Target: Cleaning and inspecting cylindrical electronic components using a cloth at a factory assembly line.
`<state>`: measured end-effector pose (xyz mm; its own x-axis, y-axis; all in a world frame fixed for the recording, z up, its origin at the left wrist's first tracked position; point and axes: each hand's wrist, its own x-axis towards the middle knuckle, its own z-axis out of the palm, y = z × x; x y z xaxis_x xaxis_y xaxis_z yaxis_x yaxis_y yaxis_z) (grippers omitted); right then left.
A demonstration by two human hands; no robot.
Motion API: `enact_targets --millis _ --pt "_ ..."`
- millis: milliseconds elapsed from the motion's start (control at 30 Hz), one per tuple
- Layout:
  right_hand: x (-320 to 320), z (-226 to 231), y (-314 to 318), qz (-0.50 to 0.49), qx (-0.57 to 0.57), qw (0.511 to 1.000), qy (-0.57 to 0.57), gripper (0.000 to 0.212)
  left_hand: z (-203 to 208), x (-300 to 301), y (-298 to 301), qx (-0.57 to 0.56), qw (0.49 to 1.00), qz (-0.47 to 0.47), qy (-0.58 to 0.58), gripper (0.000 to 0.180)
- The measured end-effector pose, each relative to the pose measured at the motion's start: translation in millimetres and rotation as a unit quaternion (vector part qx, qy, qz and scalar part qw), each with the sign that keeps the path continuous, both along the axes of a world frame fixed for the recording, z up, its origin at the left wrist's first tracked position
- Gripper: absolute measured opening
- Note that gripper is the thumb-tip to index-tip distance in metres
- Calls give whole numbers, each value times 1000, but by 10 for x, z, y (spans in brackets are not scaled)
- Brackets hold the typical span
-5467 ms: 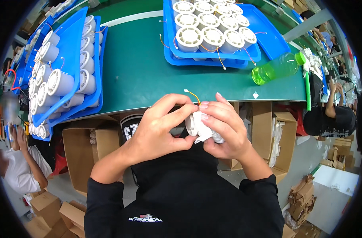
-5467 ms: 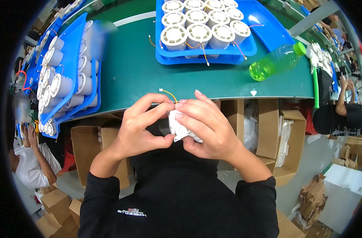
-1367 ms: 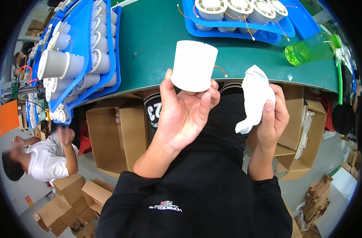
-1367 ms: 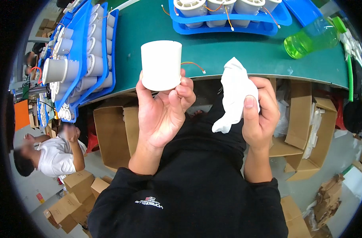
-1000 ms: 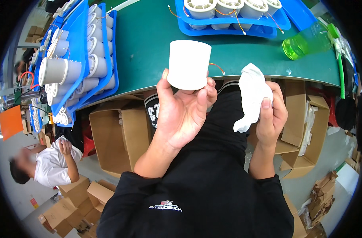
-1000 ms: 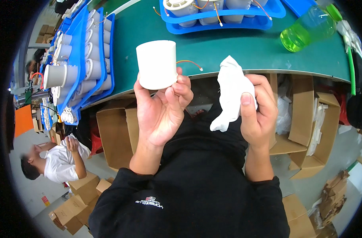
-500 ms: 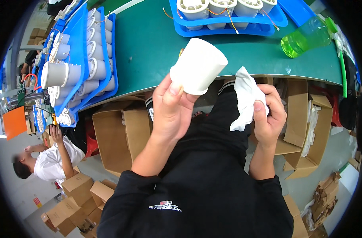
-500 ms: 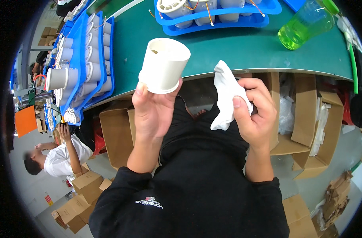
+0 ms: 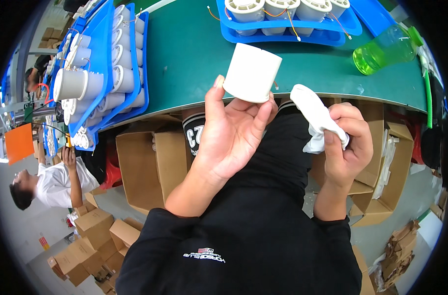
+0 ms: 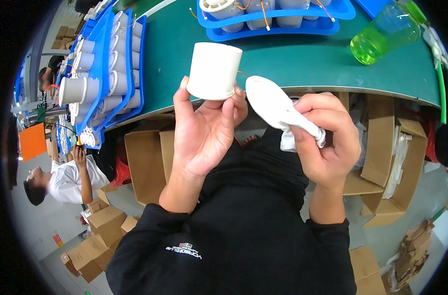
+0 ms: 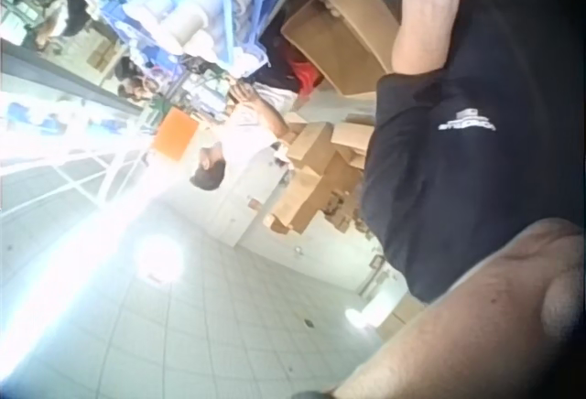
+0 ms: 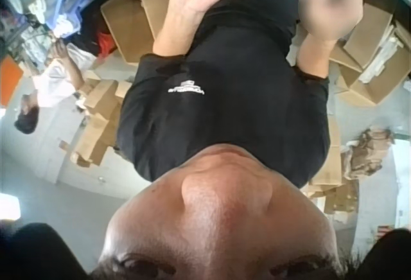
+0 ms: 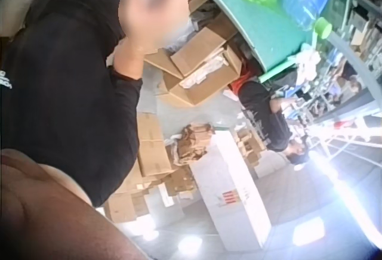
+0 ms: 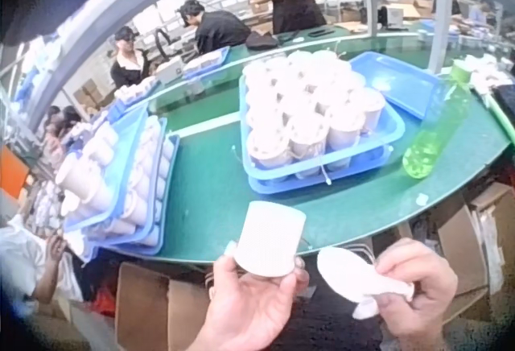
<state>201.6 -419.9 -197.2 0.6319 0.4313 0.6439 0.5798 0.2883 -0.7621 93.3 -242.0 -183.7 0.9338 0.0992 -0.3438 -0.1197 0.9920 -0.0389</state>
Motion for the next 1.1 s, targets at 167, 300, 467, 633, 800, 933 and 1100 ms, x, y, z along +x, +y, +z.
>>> enact_targets --millis 167,300,467,633,800,933,1100 --pt "-16 197 199 69 45 996 -17 23 25 -34 -83 50 998 9 30 74" --pt "14 333 399 90 1 986 -139 35 -24 -102 -116 31 997 -20 -70 63" --pt "150 328 616 -76 -38 971 -224 29 -119 -104 -77 30 999 4 -11 65" --pt "312 82 541 -160 -13 986 -50 21 -104 -139 -119 401 910 91 59 63" --pt "255 -39 397 -124 13 991 54 19 -96 -170 -62 497 854 150 43 66" --pt "237 -92 338 -105 7 991 78 20 -151 -180 -42 535 820 202 22 57" --pt "212 -113 302 -91 -7 991 102 21 -138 -141 -43 542 809 227 7 60"
